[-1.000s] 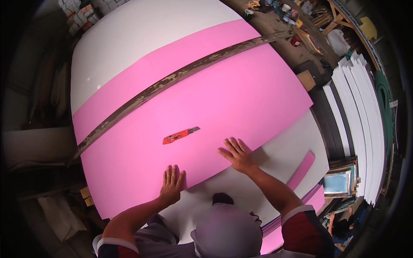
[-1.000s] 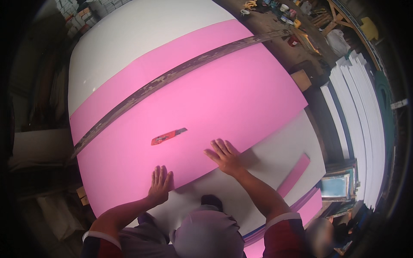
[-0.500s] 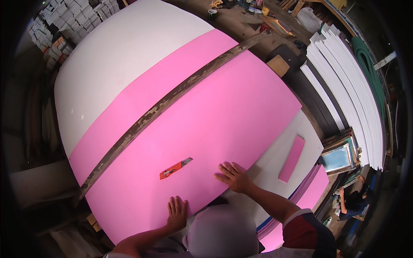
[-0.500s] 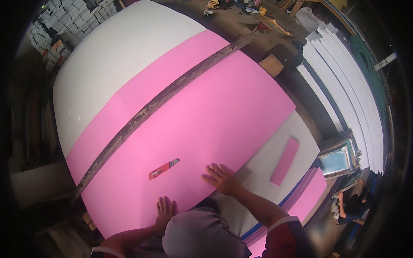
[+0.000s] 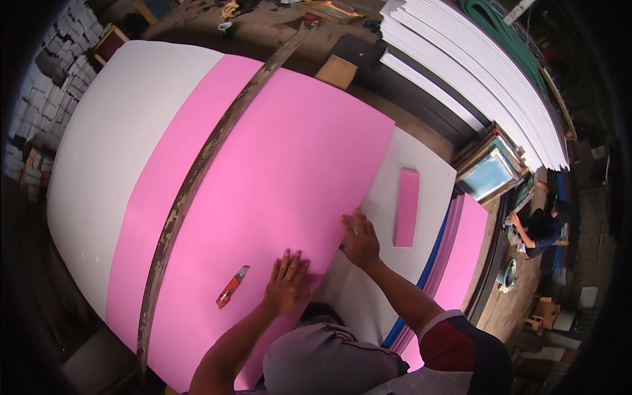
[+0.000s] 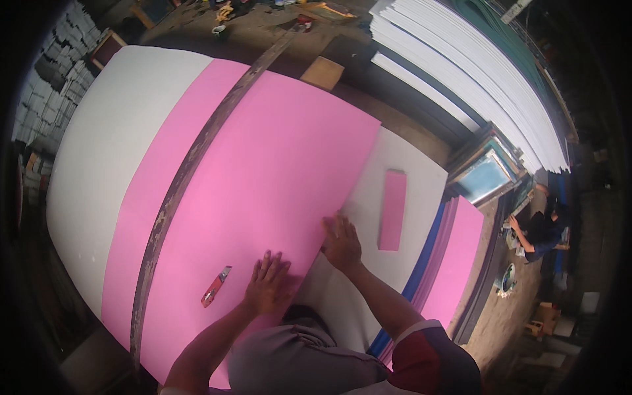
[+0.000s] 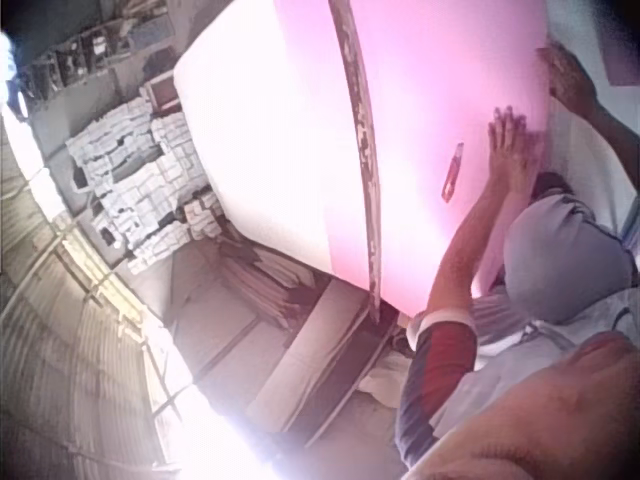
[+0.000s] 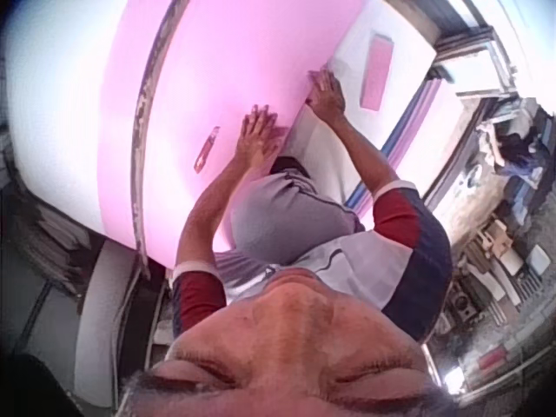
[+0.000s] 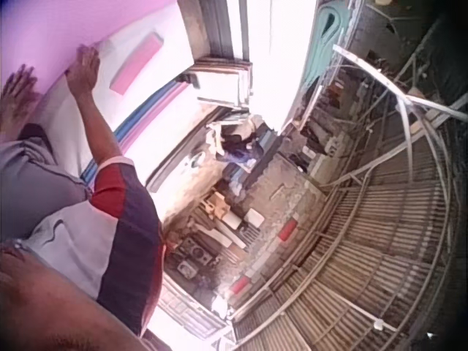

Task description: The person kneels on a large pink foam sheet and uses a utility knife with a wooden straightedge to cut long strips. They repeatedly measure, score, and separate the strips, stacking the cut pieces to the side.

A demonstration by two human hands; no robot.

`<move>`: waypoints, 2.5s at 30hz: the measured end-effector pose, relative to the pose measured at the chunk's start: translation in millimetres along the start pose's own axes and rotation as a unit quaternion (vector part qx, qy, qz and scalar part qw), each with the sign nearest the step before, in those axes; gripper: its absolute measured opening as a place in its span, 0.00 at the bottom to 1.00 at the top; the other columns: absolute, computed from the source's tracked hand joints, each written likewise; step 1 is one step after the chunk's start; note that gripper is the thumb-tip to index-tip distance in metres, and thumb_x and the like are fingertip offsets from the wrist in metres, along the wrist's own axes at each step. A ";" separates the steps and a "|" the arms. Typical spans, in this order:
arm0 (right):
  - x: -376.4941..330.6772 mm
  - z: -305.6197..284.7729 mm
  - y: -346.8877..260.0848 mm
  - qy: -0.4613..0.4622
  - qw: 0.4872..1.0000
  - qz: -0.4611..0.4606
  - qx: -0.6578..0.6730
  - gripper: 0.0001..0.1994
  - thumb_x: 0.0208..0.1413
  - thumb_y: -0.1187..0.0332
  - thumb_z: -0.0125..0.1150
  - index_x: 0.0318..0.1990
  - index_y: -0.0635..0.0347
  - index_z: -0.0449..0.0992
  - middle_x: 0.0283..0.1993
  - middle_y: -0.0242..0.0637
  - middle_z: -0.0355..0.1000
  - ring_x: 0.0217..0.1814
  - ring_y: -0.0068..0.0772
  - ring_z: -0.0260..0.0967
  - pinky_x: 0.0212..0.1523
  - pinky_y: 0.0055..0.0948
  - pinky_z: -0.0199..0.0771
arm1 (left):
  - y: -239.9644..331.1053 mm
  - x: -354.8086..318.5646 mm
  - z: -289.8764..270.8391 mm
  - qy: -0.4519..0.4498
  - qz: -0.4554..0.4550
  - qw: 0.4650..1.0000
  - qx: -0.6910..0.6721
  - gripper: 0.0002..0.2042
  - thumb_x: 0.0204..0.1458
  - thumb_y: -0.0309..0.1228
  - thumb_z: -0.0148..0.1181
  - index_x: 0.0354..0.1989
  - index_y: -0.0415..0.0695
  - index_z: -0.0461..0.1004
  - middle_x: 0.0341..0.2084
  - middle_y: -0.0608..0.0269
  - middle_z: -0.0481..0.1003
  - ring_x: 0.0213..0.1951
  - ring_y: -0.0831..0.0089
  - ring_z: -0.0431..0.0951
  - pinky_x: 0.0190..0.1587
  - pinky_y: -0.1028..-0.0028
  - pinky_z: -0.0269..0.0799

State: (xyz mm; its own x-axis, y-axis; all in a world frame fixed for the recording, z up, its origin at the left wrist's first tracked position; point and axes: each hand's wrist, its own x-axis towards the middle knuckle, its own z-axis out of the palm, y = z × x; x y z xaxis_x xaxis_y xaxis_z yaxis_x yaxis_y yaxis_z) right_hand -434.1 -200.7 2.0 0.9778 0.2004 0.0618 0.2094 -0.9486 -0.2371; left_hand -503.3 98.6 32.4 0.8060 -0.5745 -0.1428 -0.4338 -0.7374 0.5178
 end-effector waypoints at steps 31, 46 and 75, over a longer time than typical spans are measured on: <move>33.0 -37.8 5.9 0.016 0.987 -0.097 0.130 0.36 0.49 0.61 0.78 0.69 0.37 0.72 0.77 0.54 0.53 0.76 0.64 0.55 0.71 0.56 0.63 | -60.9 180.7 -116.8 0.086 -0.202 0.862 -0.457 0.27 0.63 0.42 0.66 0.63 0.35 0.71 0.49 0.50 0.80 0.49 0.64 0.82 0.52 0.65 0.77; 174.3 -36.5 -310.9 -0.106 0.909 -0.303 0.267 0.45 0.51 0.58 0.79 0.74 0.61 0.60 0.68 0.48 0.61 0.70 0.51 0.65 0.64 0.44 0.73 | -144.4 -233.2 -191.3 0.231 -0.421 0.748 -0.459 0.23 0.55 0.33 0.74 0.56 0.33 0.78 0.30 0.57 0.81 0.29 0.75 0.81 0.28 0.72 0.82; -267.8 99.1 -749.3 -0.457 0.605 -0.637 0.139 0.38 0.53 0.62 0.75 0.73 0.50 0.68 0.78 0.48 0.58 0.79 0.53 0.54 0.76 0.43 0.60 | 116.0 -658.4 157.5 0.700 -0.636 0.161 -0.282 0.17 0.52 0.30 0.75 0.44 0.30 0.81 0.28 0.61 0.82 0.30 0.78 0.80 0.34 0.75 0.76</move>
State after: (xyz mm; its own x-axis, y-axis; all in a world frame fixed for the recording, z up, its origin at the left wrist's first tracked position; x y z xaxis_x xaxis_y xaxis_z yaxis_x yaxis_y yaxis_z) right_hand -851.7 480.8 67.0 -0.4082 0.8977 -0.1659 0.6685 0.1702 -0.7239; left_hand -1147.7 335.3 53.7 -0.4293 0.8481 -0.3106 0.2276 0.4344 0.8715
